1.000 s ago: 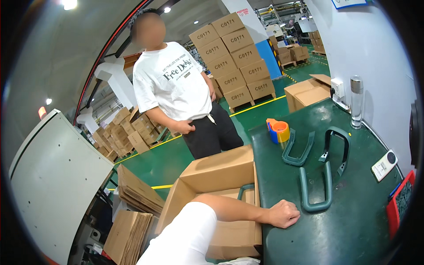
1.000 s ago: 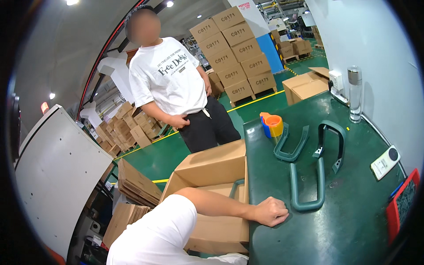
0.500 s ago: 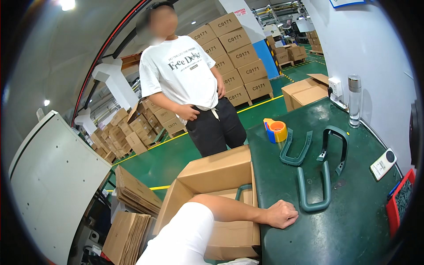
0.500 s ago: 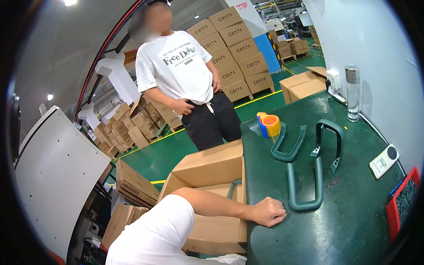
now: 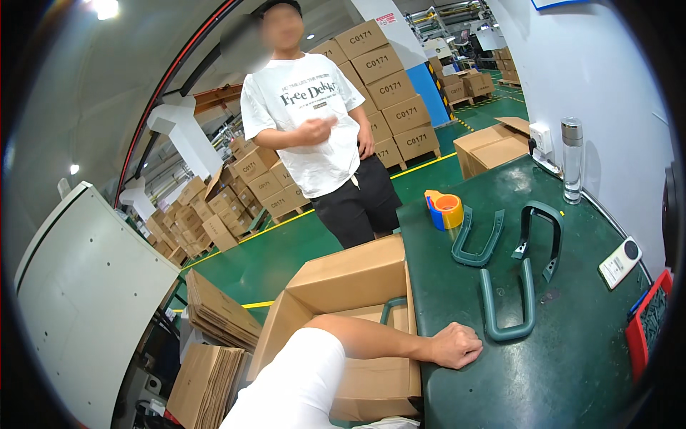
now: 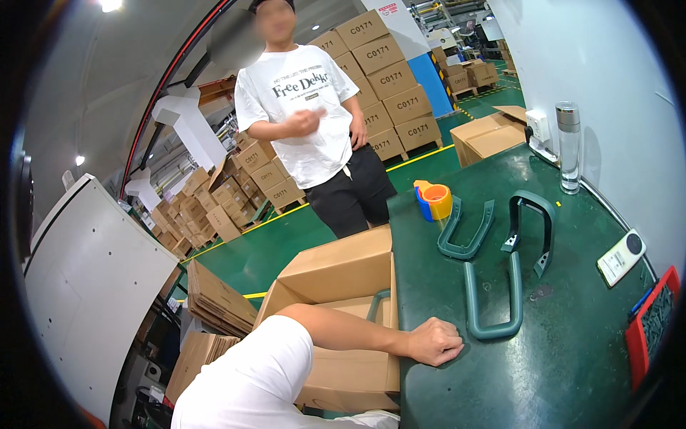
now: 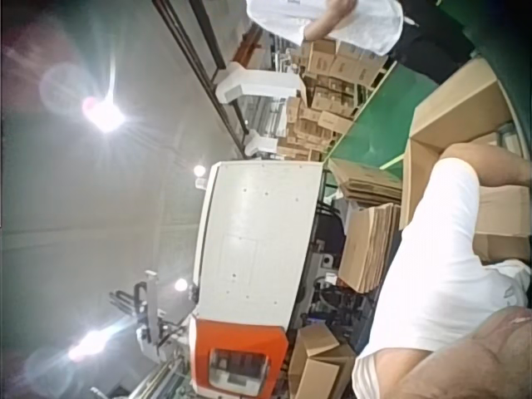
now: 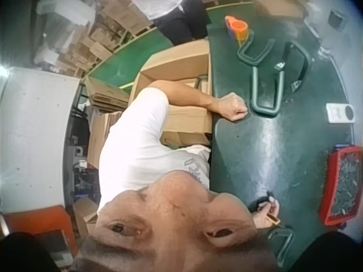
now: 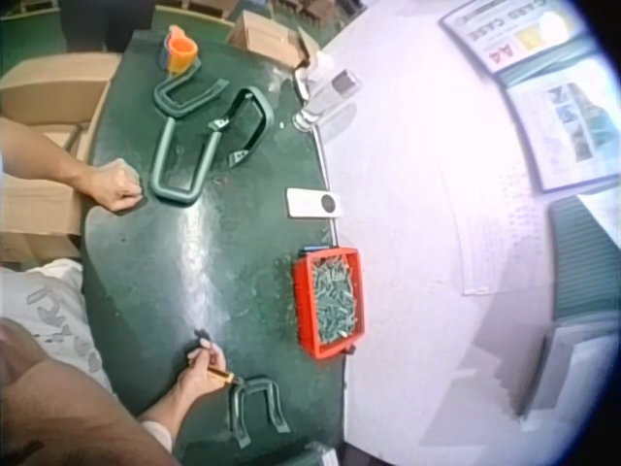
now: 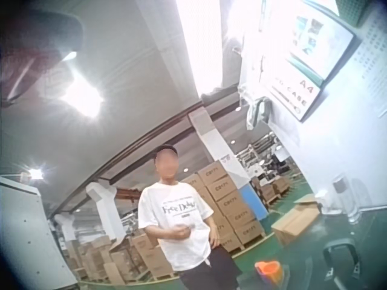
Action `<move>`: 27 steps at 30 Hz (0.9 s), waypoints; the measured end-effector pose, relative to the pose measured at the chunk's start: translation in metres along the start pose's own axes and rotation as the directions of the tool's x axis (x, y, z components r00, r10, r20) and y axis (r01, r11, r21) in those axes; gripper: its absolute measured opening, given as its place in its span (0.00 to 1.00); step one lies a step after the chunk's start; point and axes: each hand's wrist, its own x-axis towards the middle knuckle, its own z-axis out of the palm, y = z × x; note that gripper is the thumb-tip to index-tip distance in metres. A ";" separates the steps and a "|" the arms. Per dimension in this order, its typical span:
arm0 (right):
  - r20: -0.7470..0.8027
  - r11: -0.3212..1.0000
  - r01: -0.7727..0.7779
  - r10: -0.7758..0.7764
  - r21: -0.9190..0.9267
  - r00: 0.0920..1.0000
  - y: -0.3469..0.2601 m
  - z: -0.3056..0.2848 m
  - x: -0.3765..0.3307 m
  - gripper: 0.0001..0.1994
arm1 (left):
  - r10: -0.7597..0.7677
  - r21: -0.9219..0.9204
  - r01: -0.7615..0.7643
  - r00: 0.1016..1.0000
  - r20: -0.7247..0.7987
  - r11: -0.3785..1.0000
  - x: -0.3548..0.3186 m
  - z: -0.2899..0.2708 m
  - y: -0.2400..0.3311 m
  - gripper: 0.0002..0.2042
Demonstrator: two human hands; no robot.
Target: Scrape the rough edges off of green plastic parts using a deburring tool and place the finished parts into a cardboard box.
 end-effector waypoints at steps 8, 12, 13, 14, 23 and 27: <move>-0.021 1.000 -0.005 0.004 -0.011 1.000 -0.005 0.001 -0.004 0.11 | 0.023 -0.007 -0.023 1.000 -0.007 1.000 0.004 -0.002 0.002 0.13; 0.033 0.998 -0.027 0.029 -0.049 0.999 -0.002 -0.006 -0.002 0.11 | 0.012 -0.003 -0.012 1.000 -0.005 1.000 0.003 -0.002 0.002 0.13; 0.027 0.997 -0.047 0.048 -0.058 0.998 -0.004 -0.005 -0.003 0.11 | 0.008 -0.001 -0.008 1.000 -0.004 1.000 0.003 -0.002 0.002 0.13; 0.020 0.996 -0.066 0.068 -0.067 0.998 -0.005 -0.005 -0.003 0.11 | 0.011 -0.004 -0.011 1.000 -0.008 1.000 0.003 -0.002 0.002 0.13; 0.087 0.999 0.036 -0.038 0.021 0.995 0.000 -0.005 0.001 0.11 | 0.039 0.000 -0.039 0.999 -0.033 0.999 0.006 -0.003 0.003 0.13; 0.035 1.000 -0.021 0.022 -0.015 0.999 -0.008 -0.002 0.000 0.10 | 0.025 0.007 -0.025 0.999 -0.023 1.000 0.004 0.000 0.003 0.13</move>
